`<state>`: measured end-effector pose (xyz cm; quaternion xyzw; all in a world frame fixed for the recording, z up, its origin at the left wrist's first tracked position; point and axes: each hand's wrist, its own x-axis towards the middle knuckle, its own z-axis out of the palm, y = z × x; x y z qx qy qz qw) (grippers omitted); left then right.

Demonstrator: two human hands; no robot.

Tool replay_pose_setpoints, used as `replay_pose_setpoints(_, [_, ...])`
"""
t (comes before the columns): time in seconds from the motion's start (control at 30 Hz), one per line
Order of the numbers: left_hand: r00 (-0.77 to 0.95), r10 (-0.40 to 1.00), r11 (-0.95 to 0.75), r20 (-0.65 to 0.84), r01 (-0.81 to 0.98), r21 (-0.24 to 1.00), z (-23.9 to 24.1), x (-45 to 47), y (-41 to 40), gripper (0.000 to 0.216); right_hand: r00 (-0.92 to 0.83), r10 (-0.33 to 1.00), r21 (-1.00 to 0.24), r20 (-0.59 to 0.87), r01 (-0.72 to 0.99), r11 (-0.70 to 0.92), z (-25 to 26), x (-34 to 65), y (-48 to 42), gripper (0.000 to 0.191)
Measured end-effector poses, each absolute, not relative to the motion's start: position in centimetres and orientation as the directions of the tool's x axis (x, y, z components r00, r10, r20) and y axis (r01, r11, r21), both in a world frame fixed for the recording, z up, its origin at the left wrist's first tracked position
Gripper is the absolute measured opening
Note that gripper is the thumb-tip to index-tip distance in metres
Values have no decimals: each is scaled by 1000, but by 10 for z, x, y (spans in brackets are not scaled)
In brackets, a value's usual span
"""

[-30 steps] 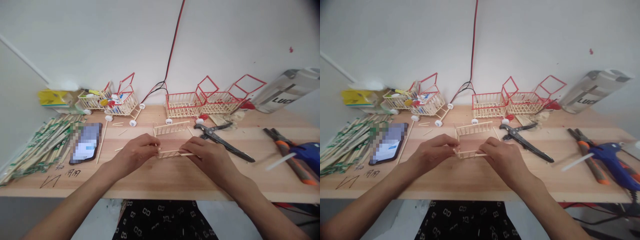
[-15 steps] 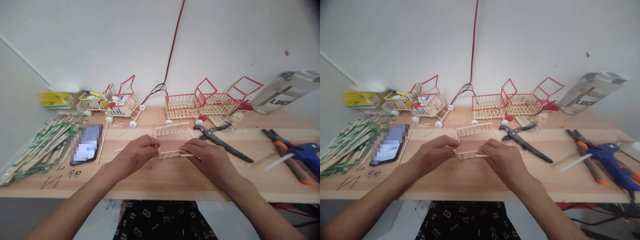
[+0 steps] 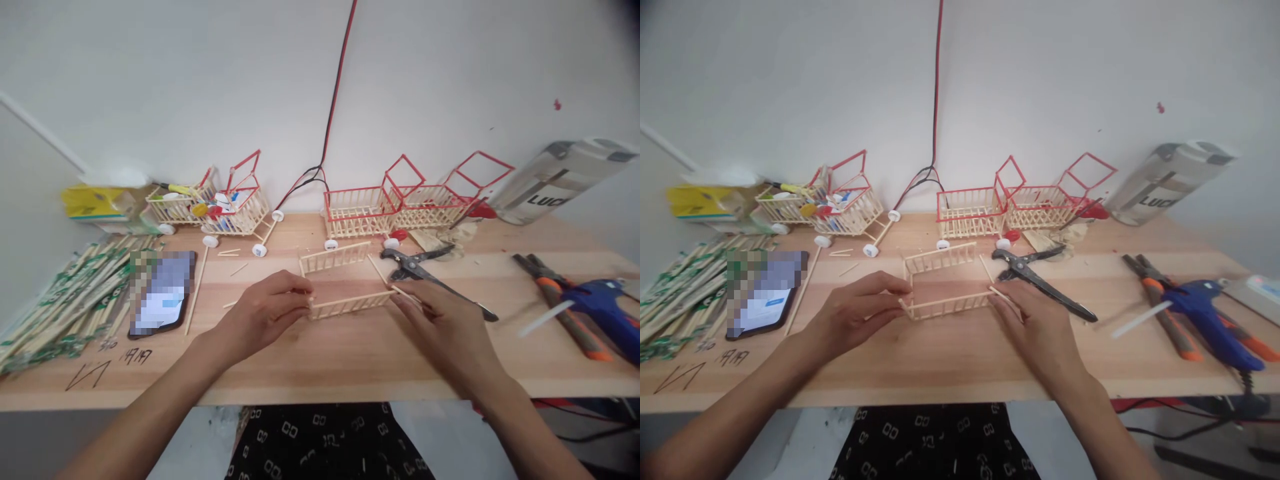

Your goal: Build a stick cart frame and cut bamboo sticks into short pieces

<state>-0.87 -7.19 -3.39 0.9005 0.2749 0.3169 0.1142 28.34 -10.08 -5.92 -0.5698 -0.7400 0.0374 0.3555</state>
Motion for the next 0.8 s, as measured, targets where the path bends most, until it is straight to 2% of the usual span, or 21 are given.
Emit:
replay_pose_setpoints(0.27, [654, 571, -820, 495, 428, 380, -27, -9, -73, 10, -68, 894, -539, 444, 777, 326, -58, 285, -103, 19])
replay_pose_setpoints(0.53, [655, 567, -823, 499, 424, 378, -28, -8, -73, 12, 98, 938, -623, 332, 769, 140, -53, 295, -96, 29])
replay_pose_setpoints(0.8, [651, 571, -820, 499, 423, 386, -29, -7, -74, 12, 33, 893, -594, 449, 757, 272, -58, 302, -92, 24])
